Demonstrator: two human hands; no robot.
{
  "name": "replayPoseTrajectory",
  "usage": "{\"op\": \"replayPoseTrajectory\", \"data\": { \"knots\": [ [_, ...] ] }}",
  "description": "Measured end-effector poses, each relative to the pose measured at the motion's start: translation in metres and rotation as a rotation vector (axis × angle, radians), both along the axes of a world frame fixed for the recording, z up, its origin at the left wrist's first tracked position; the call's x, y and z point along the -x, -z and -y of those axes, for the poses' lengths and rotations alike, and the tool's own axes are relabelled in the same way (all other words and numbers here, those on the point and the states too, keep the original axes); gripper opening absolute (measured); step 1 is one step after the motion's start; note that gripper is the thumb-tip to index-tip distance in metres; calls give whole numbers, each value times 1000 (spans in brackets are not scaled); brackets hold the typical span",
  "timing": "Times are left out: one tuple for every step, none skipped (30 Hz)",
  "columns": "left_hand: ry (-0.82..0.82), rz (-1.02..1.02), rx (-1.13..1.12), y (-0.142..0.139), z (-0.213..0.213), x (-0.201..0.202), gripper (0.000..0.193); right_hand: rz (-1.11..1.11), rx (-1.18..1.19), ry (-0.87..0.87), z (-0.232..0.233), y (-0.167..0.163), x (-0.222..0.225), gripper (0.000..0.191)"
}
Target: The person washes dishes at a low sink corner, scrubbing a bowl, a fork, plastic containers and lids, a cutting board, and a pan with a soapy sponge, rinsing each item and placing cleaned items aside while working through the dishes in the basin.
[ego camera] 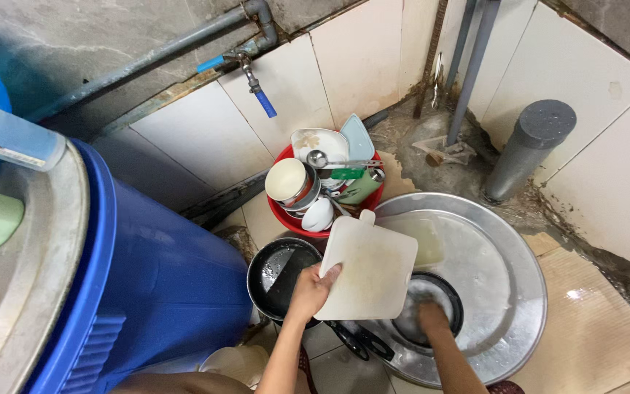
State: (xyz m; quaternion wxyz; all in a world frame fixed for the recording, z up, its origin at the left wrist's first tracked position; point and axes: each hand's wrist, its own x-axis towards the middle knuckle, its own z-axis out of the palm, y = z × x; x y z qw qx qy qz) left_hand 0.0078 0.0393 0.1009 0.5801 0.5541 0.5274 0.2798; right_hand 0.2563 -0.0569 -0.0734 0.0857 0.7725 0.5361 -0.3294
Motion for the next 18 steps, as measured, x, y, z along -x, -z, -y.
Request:
{"op": "replayPoseTrajectory", "data": {
  "knots": [
    [-20, -1, 21, 5, 2, 0, 31, -9, 14, 2, 1, 0, -8, 51],
    [-38, -5, 44, 11, 4, 0, 30, -28, 26, 3, 1, 0, -17, 51],
    [-26, -17, 31, 18, 5, -1, 30, -77, 22, 17, 1, -1, -27, 52],
    [-13, -26, 17, 24, 6, -1, 30, -139, 6, 47, 0, -2, -36, 52],
    [1, -35, 10, 30, 8, -2, 31, -227, -33, 94, -1, -4, -45, 53],
    [21, -24, 13, 36, 10, -3, 32, -336, -90, 158, -3, -6, -52, 53],
    [40, -11, 14, 41, 12, -5, 33, -474, -136, 246, -3, -8, -60, 57],
    [59, -1, 11, 45, 15, -7, 34, -612, -188, 333, -4, -10, -62, 61],
    [50, 30, 86, 49, 19, -9, 37, -768, -252, 424, 0, -14, -57, 62],
    [42, 58, 155, 52, 23, -11, 41, -926, -325, 515, 1, -20, -51, 63],
    [34, 85, 219, 54, 28, -14, 45, -1086, -406, 604, 0, -27, -44, 64],
    [-10, 129, 363, 56, 33, -16, 48, -1011, -580, 671, 2, -34, -25, 58],
    [-56, 170, 505, 58, 38, -18, 53, -892, -744, 730, 4, -43, -4, 56],
    [-102, 210, 644, 60, 43, -19, 59, -750, -869, 767, 4, -53, 24, 55],
    [-99, 313, 673, 62, 47, -20, 65, -651, -939, 766, 6, -64, 52, 54],
    [-102, 414, 708, 65, 51, -20, 71, -564, -990, 756, 9, -77, 82, 53],
    [-107, 513, 748, 67, 54, -19, 77, -510, -1018, 730, 12, -88, 111, 51],
    [-123, 563, 777, 69, 56, -17, 79, -486, -1038, 662, 16, -99, 136, 50]
  ]
}}
